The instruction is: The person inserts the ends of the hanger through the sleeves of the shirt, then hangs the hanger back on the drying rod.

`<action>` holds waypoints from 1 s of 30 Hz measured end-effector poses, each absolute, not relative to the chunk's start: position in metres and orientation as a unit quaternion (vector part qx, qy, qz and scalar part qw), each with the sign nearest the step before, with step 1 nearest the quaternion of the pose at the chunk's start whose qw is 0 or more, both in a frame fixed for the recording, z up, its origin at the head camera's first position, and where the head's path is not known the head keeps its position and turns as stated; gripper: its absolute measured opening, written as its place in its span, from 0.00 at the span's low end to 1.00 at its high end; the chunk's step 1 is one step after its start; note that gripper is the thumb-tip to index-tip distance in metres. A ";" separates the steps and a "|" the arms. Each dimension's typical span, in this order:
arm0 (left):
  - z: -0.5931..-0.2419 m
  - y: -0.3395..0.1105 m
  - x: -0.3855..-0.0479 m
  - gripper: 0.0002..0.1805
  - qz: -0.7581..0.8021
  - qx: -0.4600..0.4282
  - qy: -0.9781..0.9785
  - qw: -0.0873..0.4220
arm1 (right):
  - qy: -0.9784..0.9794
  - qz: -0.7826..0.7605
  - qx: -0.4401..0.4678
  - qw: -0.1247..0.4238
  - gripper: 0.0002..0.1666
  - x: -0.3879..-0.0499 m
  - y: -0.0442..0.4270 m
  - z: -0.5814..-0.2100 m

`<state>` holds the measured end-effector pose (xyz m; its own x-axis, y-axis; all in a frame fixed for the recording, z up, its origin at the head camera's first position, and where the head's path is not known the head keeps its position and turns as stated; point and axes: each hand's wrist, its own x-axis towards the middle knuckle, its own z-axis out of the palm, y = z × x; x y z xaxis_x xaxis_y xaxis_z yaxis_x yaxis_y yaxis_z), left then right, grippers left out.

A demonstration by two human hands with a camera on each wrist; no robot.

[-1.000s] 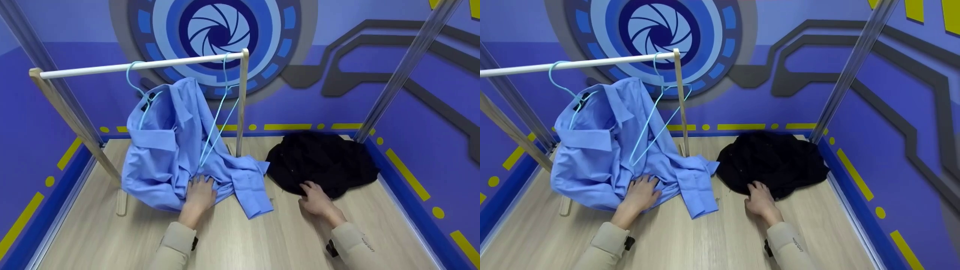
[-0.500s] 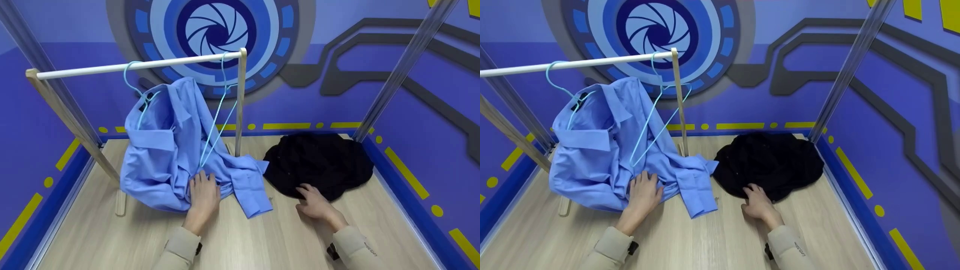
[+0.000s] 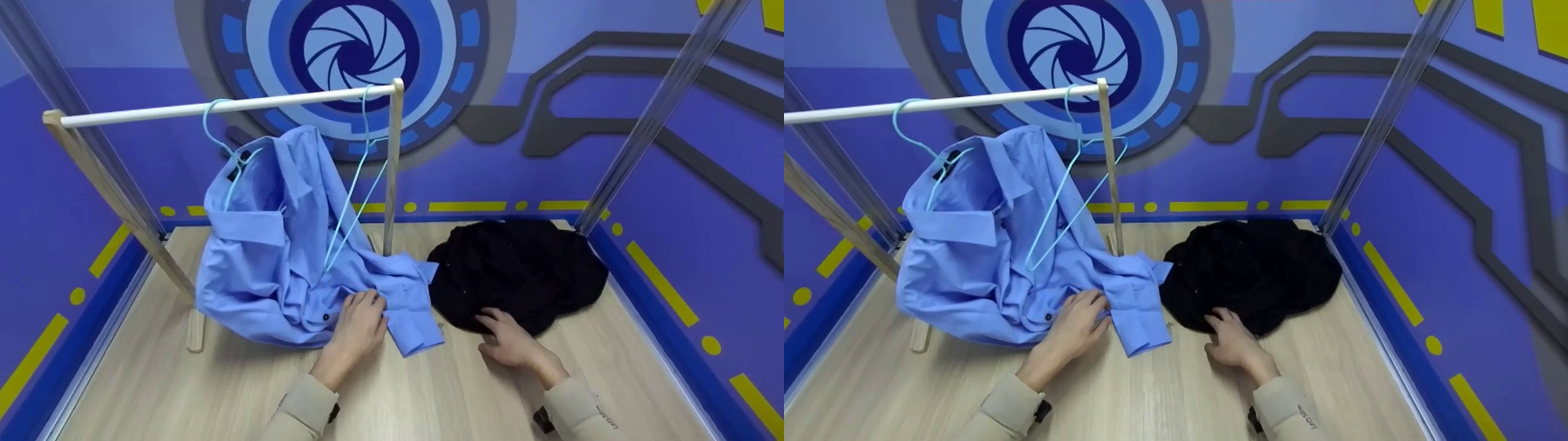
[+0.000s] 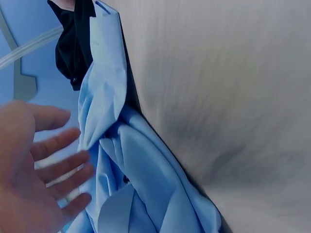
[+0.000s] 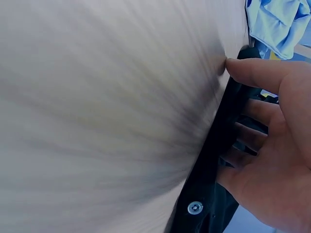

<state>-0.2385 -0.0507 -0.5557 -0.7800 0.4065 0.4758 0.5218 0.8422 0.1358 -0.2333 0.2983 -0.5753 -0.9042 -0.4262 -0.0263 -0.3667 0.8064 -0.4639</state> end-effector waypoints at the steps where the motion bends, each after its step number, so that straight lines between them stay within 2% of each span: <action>1: -0.556 -0.049 -0.238 0.09 -0.129 -0.260 -0.933 0.212 | 0.947 -0.233 -0.213 0.064 0.35 -0.232 0.298 -0.575; 5: -0.559 -0.040 -0.233 0.08 -0.127 -0.311 -0.927 0.167 | 0.942 -0.240 -0.226 0.055 0.34 -0.229 0.297 -0.576; 11: -0.565 -0.028 -0.224 0.17 -0.096 -0.375 -0.919 0.074 | 0.939 -0.250 -0.231 0.054 0.33 -0.227 0.294 -0.578; 19: -0.572 -0.026 -0.221 0.21 -0.088 -0.370 -0.925 -0.015 | 0.928 -0.265 -0.254 0.055 0.32 -0.226 0.291 -0.580; 23: -0.573 -0.033 -0.223 0.20 -0.098 -0.359 -0.928 -0.023 | 0.926 -0.269 -0.258 0.062 0.31 -0.226 0.292 -0.580; 30: -0.571 -0.045 -0.228 0.16 -0.117 -0.331 -0.936 -0.009 | 0.919 -0.283 -0.264 0.072 0.29 -0.225 0.291 -0.581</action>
